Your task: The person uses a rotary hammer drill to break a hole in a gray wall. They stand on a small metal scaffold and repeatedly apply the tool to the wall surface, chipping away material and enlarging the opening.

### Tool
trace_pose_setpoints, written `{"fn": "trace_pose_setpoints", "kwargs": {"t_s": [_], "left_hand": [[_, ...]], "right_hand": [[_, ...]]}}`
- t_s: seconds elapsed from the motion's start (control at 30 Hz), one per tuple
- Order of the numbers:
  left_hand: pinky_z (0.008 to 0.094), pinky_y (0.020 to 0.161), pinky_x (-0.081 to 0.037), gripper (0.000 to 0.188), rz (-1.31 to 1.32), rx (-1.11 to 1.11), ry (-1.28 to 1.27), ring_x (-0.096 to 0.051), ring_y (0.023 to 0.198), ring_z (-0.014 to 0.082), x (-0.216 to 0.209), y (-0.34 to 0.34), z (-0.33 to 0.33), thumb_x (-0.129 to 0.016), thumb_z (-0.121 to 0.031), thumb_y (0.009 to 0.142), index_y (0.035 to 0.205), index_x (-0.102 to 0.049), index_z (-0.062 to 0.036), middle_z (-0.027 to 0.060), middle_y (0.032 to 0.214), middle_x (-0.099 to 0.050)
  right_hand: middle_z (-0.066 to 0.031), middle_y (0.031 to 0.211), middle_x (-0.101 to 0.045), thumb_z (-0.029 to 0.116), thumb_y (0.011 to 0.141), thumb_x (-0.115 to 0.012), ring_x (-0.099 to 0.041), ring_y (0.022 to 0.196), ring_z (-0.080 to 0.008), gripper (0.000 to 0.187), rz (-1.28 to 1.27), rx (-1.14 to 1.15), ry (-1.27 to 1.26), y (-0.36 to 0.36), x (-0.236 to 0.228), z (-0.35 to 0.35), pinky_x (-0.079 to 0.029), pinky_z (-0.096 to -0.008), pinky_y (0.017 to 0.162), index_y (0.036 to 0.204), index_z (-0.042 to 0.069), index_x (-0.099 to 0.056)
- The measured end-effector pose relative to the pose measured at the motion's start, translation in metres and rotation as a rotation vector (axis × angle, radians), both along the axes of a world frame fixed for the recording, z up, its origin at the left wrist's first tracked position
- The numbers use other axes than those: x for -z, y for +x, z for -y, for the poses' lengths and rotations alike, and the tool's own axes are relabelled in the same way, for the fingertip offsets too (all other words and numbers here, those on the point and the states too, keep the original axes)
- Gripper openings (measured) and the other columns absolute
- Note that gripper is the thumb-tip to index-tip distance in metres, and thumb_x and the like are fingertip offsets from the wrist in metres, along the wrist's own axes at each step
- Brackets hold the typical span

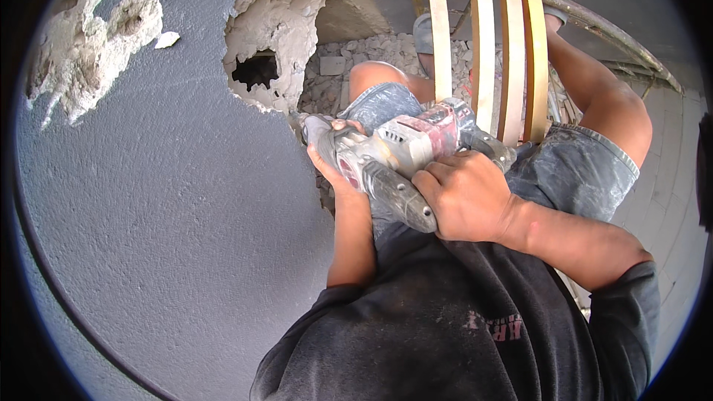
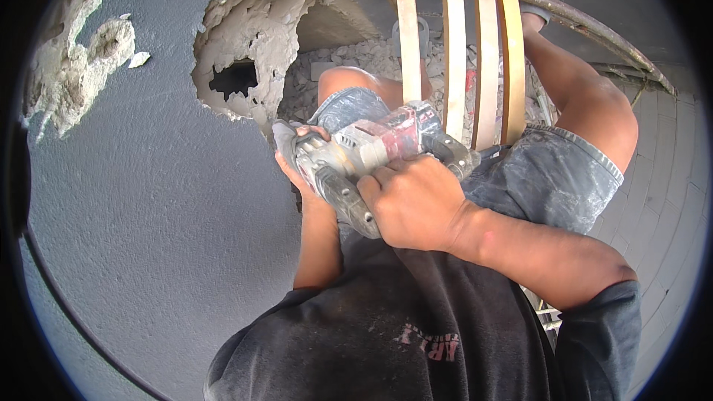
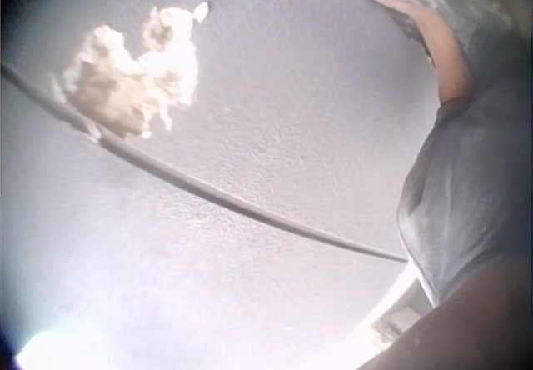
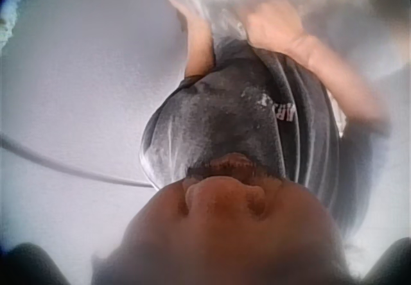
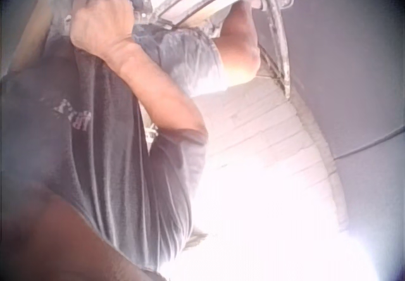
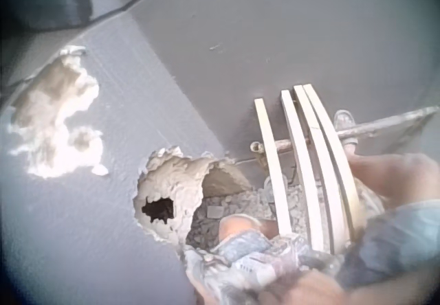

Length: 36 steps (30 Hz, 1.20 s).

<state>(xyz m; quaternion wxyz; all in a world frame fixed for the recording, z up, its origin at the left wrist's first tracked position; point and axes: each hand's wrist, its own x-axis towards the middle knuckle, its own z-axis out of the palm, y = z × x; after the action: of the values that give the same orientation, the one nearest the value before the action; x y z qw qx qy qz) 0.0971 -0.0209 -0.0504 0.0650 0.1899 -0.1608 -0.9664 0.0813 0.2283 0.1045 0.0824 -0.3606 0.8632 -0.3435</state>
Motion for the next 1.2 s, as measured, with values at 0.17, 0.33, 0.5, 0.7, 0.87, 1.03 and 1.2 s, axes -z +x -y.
{"fn": "trace_pose_setpoints", "kwargs": {"t_s": [0.17,0.33,0.5,0.7,0.87,1.03,1.2], "left_hand": [[0.0424,0.101,-0.049,0.048,0.038,-0.047,-0.019,-0.058,0.106,0.0261,-0.009,-0.013,-0.011,-0.065,-0.051,0.092,0.114,-0.061,-0.0086,0.0084,0.105,-0.062],[0.0461,0.099,-0.05,0.048,0.043,0.072,-0.1,-0.06,0.107,0.0291,0.013,-0.021,0.016,-0.063,-0.049,0.09,0.112,-0.062,-0.0072,0.0118,0.106,-0.063],[0.0495,0.095,-0.053,0.047,0.143,0.035,0.008,-0.061,0.105,0.0324,0.006,-0.032,0.02,-0.07,-0.043,0.084,0.111,-0.061,-0.0054,0.0142,0.106,-0.064],[0.0513,0.097,-0.053,0.06,0.14,0.204,-0.191,-0.061,0.104,0.0355,-0.009,0.003,0.007,-0.065,-0.055,0.087,0.117,-0.061,-0.0036,0.0144,0.104,-0.065],[0.0519,0.096,-0.053,0.053,0.21,0.16,-0.044,-0.065,0.098,0.0349,-0.053,-0.003,-0.03,-0.062,-0.05,0.09,0.113,-0.063,-0.0025,0.0146,0.098,-0.068],[0.0479,0.093,-0.055,0.056,0.127,0.261,-0.218,-0.066,0.094,0.0325,-0.078,-0.044,-0.044,-0.059,-0.051,0.09,0.109,-0.063,0.0017,0.0179,0.097,-0.069],[0.0465,0.088,-0.057,0.056,0.177,0.381,-0.195,-0.068,0.091,0.0341,-0.091,-0.094,-0.057,-0.063,-0.048,0.094,0.117,-0.063,0.0029,0.02,0.098,-0.069]], "right_hand": [[-0.0165,0.08,-0.072,0.013,0.074,-0.067,-0.073,0.072,-0.0352,0.032,0.112,-0.017,0.093,-0.013,-0.008,-0.004,-0.058,-0.0443,0.069,0.102,-0.001,-0.071],[-0.0225,0.084,-0.074,0.008,0.075,-0.065,-0.073,0.073,-0.0399,0.031,0.149,0.01,0.079,-0.032,-0.006,-0.003,-0.059,-0.0479,0.069,0.103,-0.004,-0.071],[-0.0226,0.088,-0.074,0.008,0.074,-0.068,-0.073,0.081,-0.0427,0.043,0.225,0.065,0.05,-0.027,-0.005,-0.014,-0.058,-0.0501,0.076,0.115,-0.005,-0.068],[-0.022,0.099,-0.073,0.01,0.065,-0.078,-0.073,0.093,-0.0394,0.057,0.263,0.06,-0.035,0.026,-0.019,-0.042,-0.058,-0.0471,0.084,0.119,-0.004,-0.066],[-0.0186,0.097,-0.073,0.01,0.063,-0.08,-0.072,0.09,-0.0378,0.044,0.233,0.149,-0.162,0.047,-0.025,-0.07,-0.058,-0.0456,0.081,0.104,-0.002,-0.067],[-0.0201,0.099,-0.072,0.008,0.063,-0.081,-0.072,0.092,-0.0405,0.048,0.22,0.249,-0.266,0.058,-0.02,-0.079,-0.057,-0.0466,0.083,0.108,0.0,-0.068],[-0.0227,0.1,-0.072,0.005,0.066,-0.082,-0.071,0.093,-0.0444,0.052,0.317,0.428,-0.375,0.053,-0.012,-0.079,-0.057,-0.0461,0.084,0.115,-0.001,-0.065]]}}
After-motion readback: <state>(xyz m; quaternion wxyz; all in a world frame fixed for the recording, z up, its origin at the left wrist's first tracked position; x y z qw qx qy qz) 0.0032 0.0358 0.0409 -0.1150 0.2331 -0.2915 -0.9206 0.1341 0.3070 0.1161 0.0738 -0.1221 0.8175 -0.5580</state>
